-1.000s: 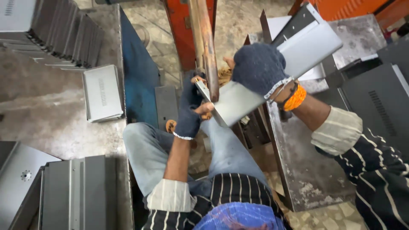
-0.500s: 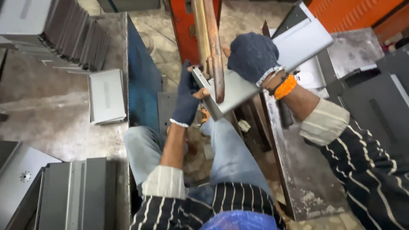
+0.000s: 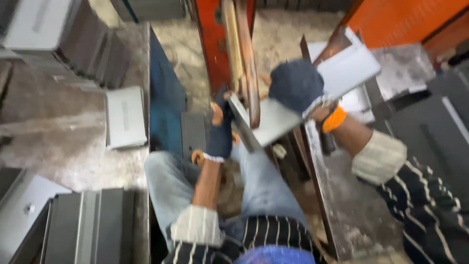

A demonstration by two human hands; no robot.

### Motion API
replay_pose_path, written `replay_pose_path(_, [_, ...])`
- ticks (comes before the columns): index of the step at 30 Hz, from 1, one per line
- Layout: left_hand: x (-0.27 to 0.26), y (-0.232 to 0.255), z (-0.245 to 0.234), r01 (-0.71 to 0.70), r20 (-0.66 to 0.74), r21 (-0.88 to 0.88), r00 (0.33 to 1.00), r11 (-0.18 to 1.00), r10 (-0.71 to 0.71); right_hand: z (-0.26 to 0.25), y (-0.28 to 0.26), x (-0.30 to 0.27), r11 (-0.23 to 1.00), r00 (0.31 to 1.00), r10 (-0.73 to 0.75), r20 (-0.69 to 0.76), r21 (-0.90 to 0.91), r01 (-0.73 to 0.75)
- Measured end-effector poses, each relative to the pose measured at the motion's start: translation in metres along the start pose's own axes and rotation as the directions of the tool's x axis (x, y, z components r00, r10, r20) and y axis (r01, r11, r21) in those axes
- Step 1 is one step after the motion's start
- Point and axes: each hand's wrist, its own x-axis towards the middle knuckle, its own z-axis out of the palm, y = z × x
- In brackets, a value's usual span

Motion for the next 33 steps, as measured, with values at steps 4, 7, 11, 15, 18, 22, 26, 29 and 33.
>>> replay_pose_path(4, [-0.022,0.037,0.059,-0.008,0.061,-0.105,0.998,0.994,0.015,-0.020,-0.013,-0.006,0.998,1.000,0.019,0.024,0.059,-0.020])
replay_pose_path(7, [-0.036,0.064,0.096,-0.024,0.035,0.041,0.999,0.999,0.023,-0.044,-0.027,-0.017,0.984,0.989,0.107,0.103,0.131,-0.120])
replay_pose_path(11, [-0.059,0.095,0.105,-0.043,-0.009,0.310,0.999,0.950,0.048,-0.043,-0.039,-0.046,0.975,0.992,0.114,0.053,0.183,-0.122])
replay_pose_path(15, [-0.121,0.103,0.076,0.077,-0.212,0.333,0.977,0.940,-0.005,-0.062,-0.058,-0.086,0.957,0.991,0.135,0.001,0.259,-0.130])
replay_pose_path(18, [-0.146,0.104,0.052,0.066,-0.345,0.229,0.938,0.971,0.018,-0.074,-0.062,-0.104,0.773,0.943,0.311,0.119,0.545,-0.324])
replay_pose_path(22, [-0.147,0.129,0.079,0.121,-0.325,0.565,0.942,0.816,0.086,-0.039,-0.051,-0.142,0.375,0.844,0.495,0.207,0.825,-0.422])
replay_pose_path(26, [-0.131,0.162,0.146,0.153,-0.276,0.812,0.951,0.563,0.139,0.004,-0.036,-0.168,0.028,0.820,0.547,0.167,0.976,-0.218])
replay_pose_path(29, [-0.117,0.184,0.184,0.186,-0.248,0.930,0.954,0.316,0.167,0.028,-0.033,-0.180,-0.227,0.812,0.564,0.154,0.974,-0.027])
replay_pose_path(33, [-0.063,0.201,0.213,-0.039,0.097,0.957,0.977,-0.288,0.191,0.026,-0.045,-0.167,-0.007,0.836,0.545,0.064,0.997,-0.072])
